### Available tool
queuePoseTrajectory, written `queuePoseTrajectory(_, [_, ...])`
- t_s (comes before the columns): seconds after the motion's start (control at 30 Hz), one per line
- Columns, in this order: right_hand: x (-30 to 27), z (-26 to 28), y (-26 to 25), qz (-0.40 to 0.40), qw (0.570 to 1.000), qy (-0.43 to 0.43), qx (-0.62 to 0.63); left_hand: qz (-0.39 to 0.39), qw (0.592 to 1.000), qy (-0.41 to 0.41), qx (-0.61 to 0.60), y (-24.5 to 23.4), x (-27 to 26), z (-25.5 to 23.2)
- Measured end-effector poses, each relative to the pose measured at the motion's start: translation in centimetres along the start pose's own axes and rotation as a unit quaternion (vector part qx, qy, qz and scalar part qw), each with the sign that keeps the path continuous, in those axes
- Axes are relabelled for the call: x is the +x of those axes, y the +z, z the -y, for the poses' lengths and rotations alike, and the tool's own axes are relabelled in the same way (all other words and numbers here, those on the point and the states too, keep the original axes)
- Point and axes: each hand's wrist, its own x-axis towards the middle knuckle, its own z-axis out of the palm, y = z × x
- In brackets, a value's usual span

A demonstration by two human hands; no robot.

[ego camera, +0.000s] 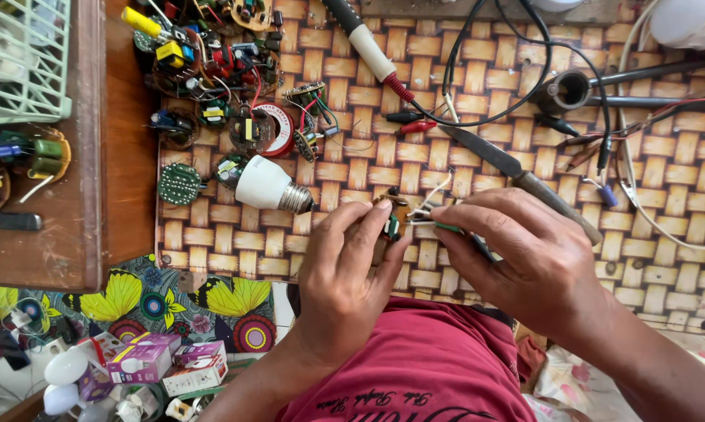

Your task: The person uses a soldering iron to heat a small green component, then uses pliers to strip and cut wires. They attach the wires to a small circuit board and continue to manipulate the connections with pliers and their fingers.

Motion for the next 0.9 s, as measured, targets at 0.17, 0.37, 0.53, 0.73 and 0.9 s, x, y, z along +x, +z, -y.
queuePoseTrajectory(0.17, [-0.1, -0.4, 0.4, 0.009, 0.999, 0.013, 0.029, 0.013, 0.991, -0.076, -0.113, -0.3, -0.7, 0.4])
queuePoseTrajectory(0.37, [0.1, -0.2, 0.8, -0.008, 0.999, 0.009, 0.051, 0.011, 0.968, -0.150, -0.199, -0.4, 0.4, 0.3])
queuePoseTrajectory(0.53, [0.1, 0.1, 0.9, -0.018, 0.999, 0.011, 0.036, 0.019, 0.924, -0.243, -0.293, -0.3, 0.2, 0.2])
queuePoseTrajectory(0.73, [0.1, 1.0, 1.1, -0.032, 0.998, 0.040, 0.036, -0.014, 0.895, -0.276, -0.349, 0.1, -0.1, 0.3])
queuePoseTrajectory(0.9, [-0.4, 1.3, 2.4, -0.070, 0.994, 0.066, 0.044, -0.045, 0.817, -0.358, -0.450, 0.3, -0.4, 0.8])
